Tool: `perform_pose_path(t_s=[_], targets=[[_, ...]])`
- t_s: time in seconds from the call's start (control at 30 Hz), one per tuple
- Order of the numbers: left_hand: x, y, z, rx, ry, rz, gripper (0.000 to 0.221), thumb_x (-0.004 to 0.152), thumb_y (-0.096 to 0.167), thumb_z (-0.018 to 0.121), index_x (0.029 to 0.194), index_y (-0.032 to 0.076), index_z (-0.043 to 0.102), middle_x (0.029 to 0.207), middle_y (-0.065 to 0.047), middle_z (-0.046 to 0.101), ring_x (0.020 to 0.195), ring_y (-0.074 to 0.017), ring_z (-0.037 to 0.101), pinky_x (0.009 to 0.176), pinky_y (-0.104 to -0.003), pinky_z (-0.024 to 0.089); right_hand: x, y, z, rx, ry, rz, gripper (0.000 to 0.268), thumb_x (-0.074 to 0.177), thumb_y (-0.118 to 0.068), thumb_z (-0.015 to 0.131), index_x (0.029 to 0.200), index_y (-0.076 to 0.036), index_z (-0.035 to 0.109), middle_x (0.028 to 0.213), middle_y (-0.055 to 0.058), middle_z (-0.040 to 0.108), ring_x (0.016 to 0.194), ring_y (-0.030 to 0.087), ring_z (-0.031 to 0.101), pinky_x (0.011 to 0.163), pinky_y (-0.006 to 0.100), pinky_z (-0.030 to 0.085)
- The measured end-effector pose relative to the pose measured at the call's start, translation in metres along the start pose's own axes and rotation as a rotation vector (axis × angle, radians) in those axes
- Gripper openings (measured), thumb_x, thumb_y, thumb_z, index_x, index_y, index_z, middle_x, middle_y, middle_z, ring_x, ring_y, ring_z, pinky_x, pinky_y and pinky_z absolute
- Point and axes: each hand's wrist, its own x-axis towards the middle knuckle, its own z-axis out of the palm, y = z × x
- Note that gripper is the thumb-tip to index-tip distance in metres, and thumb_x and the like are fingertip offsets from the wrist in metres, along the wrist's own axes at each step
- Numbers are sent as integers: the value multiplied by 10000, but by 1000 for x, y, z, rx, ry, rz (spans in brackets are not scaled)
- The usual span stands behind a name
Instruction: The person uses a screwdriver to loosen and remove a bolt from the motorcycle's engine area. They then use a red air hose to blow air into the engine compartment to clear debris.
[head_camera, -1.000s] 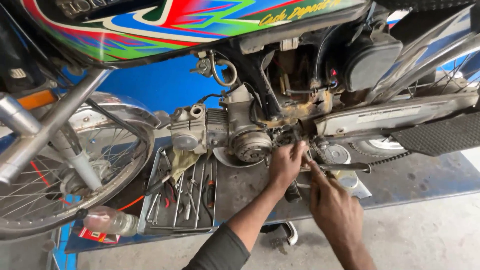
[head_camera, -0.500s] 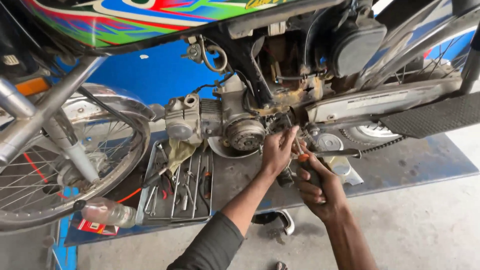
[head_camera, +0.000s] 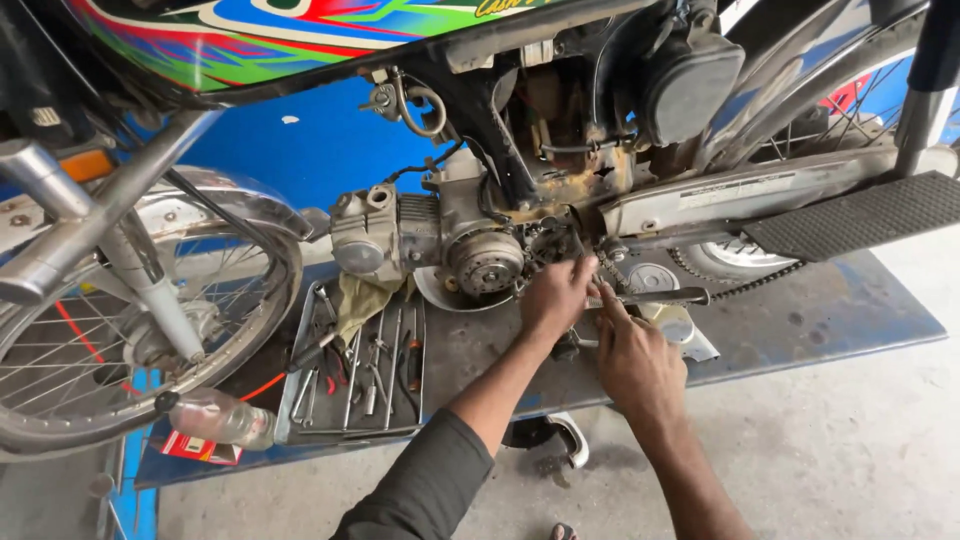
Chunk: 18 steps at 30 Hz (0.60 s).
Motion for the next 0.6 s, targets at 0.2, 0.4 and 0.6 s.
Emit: perform_pose_path(t_s=[0.2, 0.4, 0.6], targets=[[-6, 1, -3, -136, 65, -71, 425, 944, 561, 517, 994, 208, 747, 680, 12, 725, 775, -161, 744, 795, -349, 566, -13, -17, -9, 164, -78, 55, 485, 970, -392, 421, 1446, -466, 471, 1024, 170, 739, 895, 440, 712, 769, 555, 567], [-32, 32, -15, -246, 249, 4, 414, 1010, 393, 437, 1045, 126, 751, 1057, -122, 746, 1089, -368, 669, 971, -474, 496, -15, -25, -4, -41, 34, -50, 441, 1005, -357, 421, 1429, -418, 527, 944, 132, 748, 715, 306, 744, 606, 407, 599], [3, -7, 4, -248, 218, -101, 340, 951, 405, 509, 866, 224, 784, 835, -39, 752, 948, -304, 711, 878, -398, 532, -3, -28, 5, 121, -122, 16, 453, 948, -441, 454, 1391, -492, 534, 975, 195, 734, 890, 420, 713, 772, 556, 563]])
